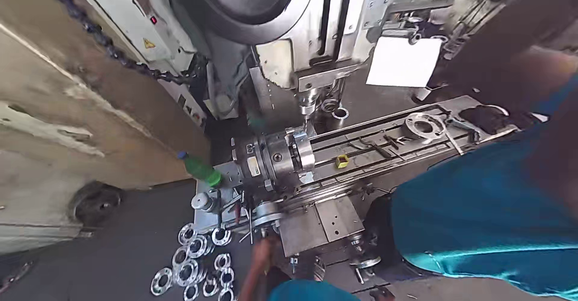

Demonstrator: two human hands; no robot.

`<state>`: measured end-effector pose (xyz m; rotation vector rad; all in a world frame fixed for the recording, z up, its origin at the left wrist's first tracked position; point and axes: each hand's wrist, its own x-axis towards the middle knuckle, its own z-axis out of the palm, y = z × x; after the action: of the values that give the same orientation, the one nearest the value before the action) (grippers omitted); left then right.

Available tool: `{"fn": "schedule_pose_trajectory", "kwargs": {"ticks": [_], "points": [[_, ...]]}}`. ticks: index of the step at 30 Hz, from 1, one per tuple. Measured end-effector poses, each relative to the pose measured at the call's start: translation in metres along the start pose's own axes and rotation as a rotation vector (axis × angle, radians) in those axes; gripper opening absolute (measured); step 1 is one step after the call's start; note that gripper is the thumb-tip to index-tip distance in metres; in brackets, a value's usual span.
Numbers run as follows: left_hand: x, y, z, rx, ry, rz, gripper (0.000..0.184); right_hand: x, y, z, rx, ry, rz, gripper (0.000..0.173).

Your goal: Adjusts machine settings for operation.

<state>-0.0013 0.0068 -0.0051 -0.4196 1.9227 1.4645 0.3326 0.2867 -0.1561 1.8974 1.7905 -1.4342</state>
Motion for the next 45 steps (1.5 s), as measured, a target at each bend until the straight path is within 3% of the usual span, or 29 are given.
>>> {"fn": "schedule_pose_trajectory", "kwargs": {"ticks": [2,3,6,9,11,14,16,17,19,21,23,25,26,28,30,32,34,35,37,40,42,44,45], "points": [[-0.035,0.026,-0.015,-0.129,0.002,0.069,0.023,-0.009,-0.001,0.004,-0.04,-0.023,-0.03,0.028],[-0.044,0.041,-0.002,-0.193,-0.057,0.084,0.019,-0.008,0.0,0.007,-0.054,-0.042,-0.034,0.027],[-0.011,0.027,0.048,-0.173,-0.16,-0.021,0.03,-0.003,-0.003,0.016,-0.001,-0.097,-0.018,0.024],[0.005,-0.002,0.006,-0.124,-0.046,-0.028,0.03,-0.005,-0.012,0.02,0.12,-0.103,0.007,0.022],[-0.023,0.019,-0.023,-0.202,-0.079,0.062,0.02,-0.011,-0.018,0.022,0.146,-0.102,-0.001,0.018],[-0.027,0.038,0.025,-0.235,-0.263,0.047,0.025,-0.01,-0.013,0.014,0.135,-0.087,-0.03,0.022],[0.005,0.018,0.045,-0.109,-0.198,-0.022,0.033,-0.004,-0.01,0.018,0.129,-0.076,-0.049,0.023],[0.015,0.003,0.034,-0.047,-0.134,-0.058,0.036,-0.005,-0.006,0.02,0.128,-0.075,-0.045,0.024],[0.004,-0.002,-0.004,-0.067,-0.039,-0.021,0.029,-0.005,-0.007,0.013,0.127,-0.068,-0.039,0.026],[-0.028,0.023,-0.02,-0.203,-0.045,0.057,0.017,-0.008,-0.006,0.013,0.128,-0.074,-0.04,0.024],[-0.039,0.044,0.014,-0.28,-0.139,0.069,0.017,-0.011,-0.005,0.012,0.136,-0.066,-0.028,0.025],[-0.013,0.031,0.049,-0.213,-0.138,0.017,0.024,-0.009,-0.007,0.012,0.165,-0.053,-0.017,0.023],[0.002,0.015,0.047,-0.155,-0.088,-0.025,0.027,-0.011,-0.007,0.015,0.182,-0.052,-0.003,0.024],[0.006,-0.003,0.01,-0.128,-0.014,-0.017,0.029,-0.013,-0.008,0.014,0.192,-0.055,0.011,0.024],[-0.021,0.014,-0.019,-0.235,-0.014,0.077,0.016,-0.013,-0.011,0.017,0.193,-0.062,-0.007,0.025],[-0.036,0.039,0.004,-0.309,-0.125,0.095,0.017,-0.014,-0.011,0.017,0.18,-0.06,-0.005,0.024],[-0.014,0.028,0.046,-0.268,-0.195,0.057,0.027,-0.01,-0.011,0.014,0.172,-0.058,-0.002,0.024],[0.002,0.013,0.052,-0.2,-0.15,0.026,0.03,-0.008,-0.012,0.016,0.182,-0.058,-0.002,0.024],[0.01,-0.008,0.024,-0.117,-0.016,0.008,0.031,-0.009,-0.01,0.016,0.218,-0.051,0.004,0.028],[-0.032,0.025,-0.013,-0.208,0.0,0.124,0.02,-0.005,-0.013,0.015,0.235,-0.037,-0.011,0.027],[-0.038,0.043,0.022,-0.244,-0.084,0.091,0.02,-0.004,-0.01,0.012,0.257,-0.032,0.017,0.027],[-0.008,0.024,0.052,-0.146,-0.036,0.022,0.024,-0.003,-0.009,0.012,0.288,-0.053,0.046,0.026],[0.004,0.008,0.043,-0.073,0.002,-0.006,0.029,-0.003,-0.006,0.014,0.3,-0.074,0.06,0.025]]}}
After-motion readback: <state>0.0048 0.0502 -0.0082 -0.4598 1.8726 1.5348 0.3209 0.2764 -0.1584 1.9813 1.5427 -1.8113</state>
